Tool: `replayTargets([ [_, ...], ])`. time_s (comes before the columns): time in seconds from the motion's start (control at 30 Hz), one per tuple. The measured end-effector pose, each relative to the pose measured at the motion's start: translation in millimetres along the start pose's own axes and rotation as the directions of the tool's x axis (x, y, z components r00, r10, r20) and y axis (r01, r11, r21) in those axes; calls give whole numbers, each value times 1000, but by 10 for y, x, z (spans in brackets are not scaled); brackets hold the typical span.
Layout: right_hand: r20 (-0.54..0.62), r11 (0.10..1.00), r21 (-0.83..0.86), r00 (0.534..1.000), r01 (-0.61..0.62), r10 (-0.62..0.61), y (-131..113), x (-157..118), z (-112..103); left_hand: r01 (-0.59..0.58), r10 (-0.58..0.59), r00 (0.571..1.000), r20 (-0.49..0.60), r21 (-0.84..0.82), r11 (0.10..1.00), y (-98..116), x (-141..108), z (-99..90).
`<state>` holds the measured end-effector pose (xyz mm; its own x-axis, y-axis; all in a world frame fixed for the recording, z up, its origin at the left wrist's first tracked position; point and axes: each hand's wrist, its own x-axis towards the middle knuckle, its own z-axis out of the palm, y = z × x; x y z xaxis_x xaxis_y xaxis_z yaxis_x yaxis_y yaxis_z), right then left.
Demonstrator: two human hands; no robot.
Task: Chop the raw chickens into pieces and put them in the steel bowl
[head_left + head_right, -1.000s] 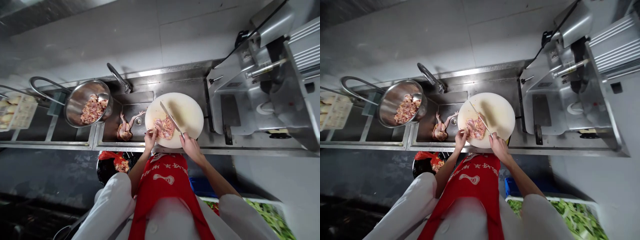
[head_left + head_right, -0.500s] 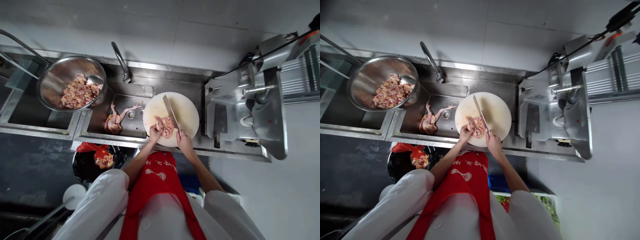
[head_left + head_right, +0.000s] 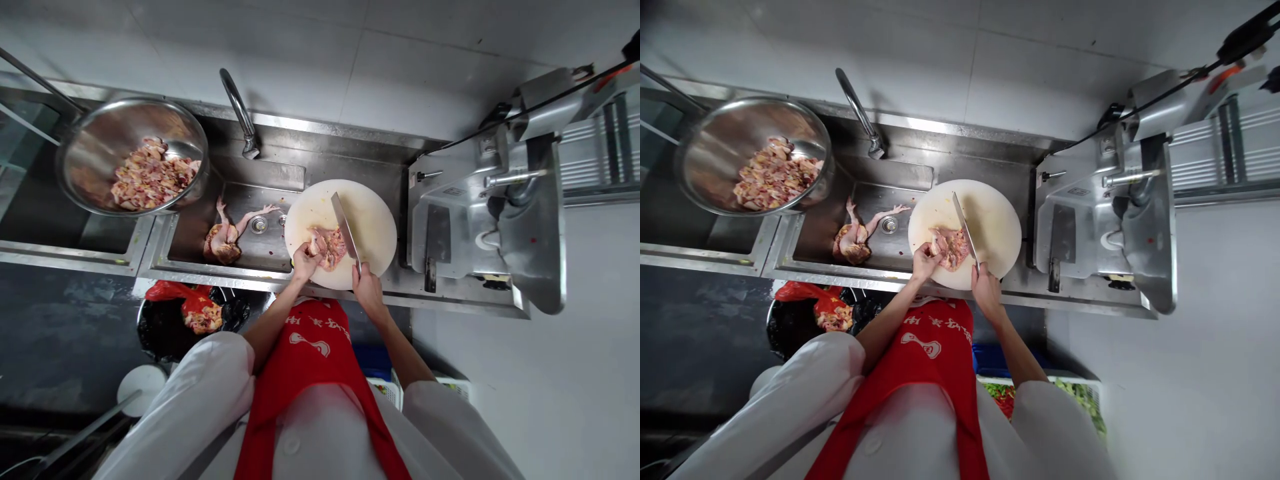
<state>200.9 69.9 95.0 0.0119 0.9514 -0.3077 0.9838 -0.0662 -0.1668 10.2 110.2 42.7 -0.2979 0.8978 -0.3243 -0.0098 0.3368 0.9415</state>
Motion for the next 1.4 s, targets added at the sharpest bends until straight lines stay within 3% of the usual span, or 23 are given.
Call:
replayTargets([
  [0.13, 34, 999, -31, 999, -21, 23, -50, 31, 90, 5, -6, 1000, -8, -46, 999, -59, -7, -5],
  [0.23, 31, 999, -23, 999, -24, 25, -38, 84, -52, -5, 7, 1000, 16, -70, 998, -130, 1, 10],
  [0.3, -51, 1000, 8, 999, -10, 10, -46, 109, -274, -7, 10, 999, 42, -87, 996, -169, 9, 23],
  [0.37, -216, 997, 72, 976, 5, 10, -83, 117, -487, -11, 15, 999, 46, -90, 996, -199, 15, 38],
  [0.47, -411, 981, 191, 909, 19, 63, -171, 96, -524, -35, 37, 999, 31, -62, 997, -237, 20, 57],
  [0.53, -309, 981, 195, 947, -25, 86, -201, 76, -318, -39, 39, 999, 18, -25, 999, -260, 26, 49],
  [0.6, -94, 989, 131, 992, -71, 84, -158, 89, -45, -34, 34, 999, -16, 32, 999, -278, 34, 8],
  [0.67, 50, 992, 98, 996, -74, 69, -27, 161, 156, -14, 20, 998, -67, 90, 996, -286, 43, -65],
  [0.73, 101, 985, 167, 994, -47, 31, 159, 278, 212, 16, -3, 994, -108, 121, 993, -279, 48, -151],
  [0.8, 155, 961, 272, 988, -59, 17, 325, 390, 134, 42, -23, 991, -131, 139, 989, -265, 49, -222],
  [0.87, 142, 943, 322, 989, -81, 37, 399, 448, -13, 43, -24, 991, -134, 144, 989, -258, 45, -264],
  [0.93, 23, 953, 296, 998, -66, 62, 355, 438, -167, 33, -17, 993, -119, 137, 990, -268, 39, -286],
  [1.03, -185, 976, 216, 982, -1, 42, 143, 336, -297, 12, -5, 997, -71, 98, 995, -305, 29, -314],
  [1.1, -242, 983, 184, 969, 5, 40, -3, 254, -277, 3, 2, 999, -49, 93, 996, -325, 24, -346],
  [1.17, -202, 988, 153, 978, -24, 55, -91, 188, -188, -2, 7, 999, -41, 114, 993, -339, 23, -390],
  [1.3, 80, 995, 50, 994, -81, 77, -87, 113, -50, 26, -27, 1000, 15, 77, 997, -399, 30, -486],
  [1.4, 88, 998, -1, 994, -64, 64, -97, 26, -84, 74, -72, 996, 44, -45, 996, -477, 37, -518],
])
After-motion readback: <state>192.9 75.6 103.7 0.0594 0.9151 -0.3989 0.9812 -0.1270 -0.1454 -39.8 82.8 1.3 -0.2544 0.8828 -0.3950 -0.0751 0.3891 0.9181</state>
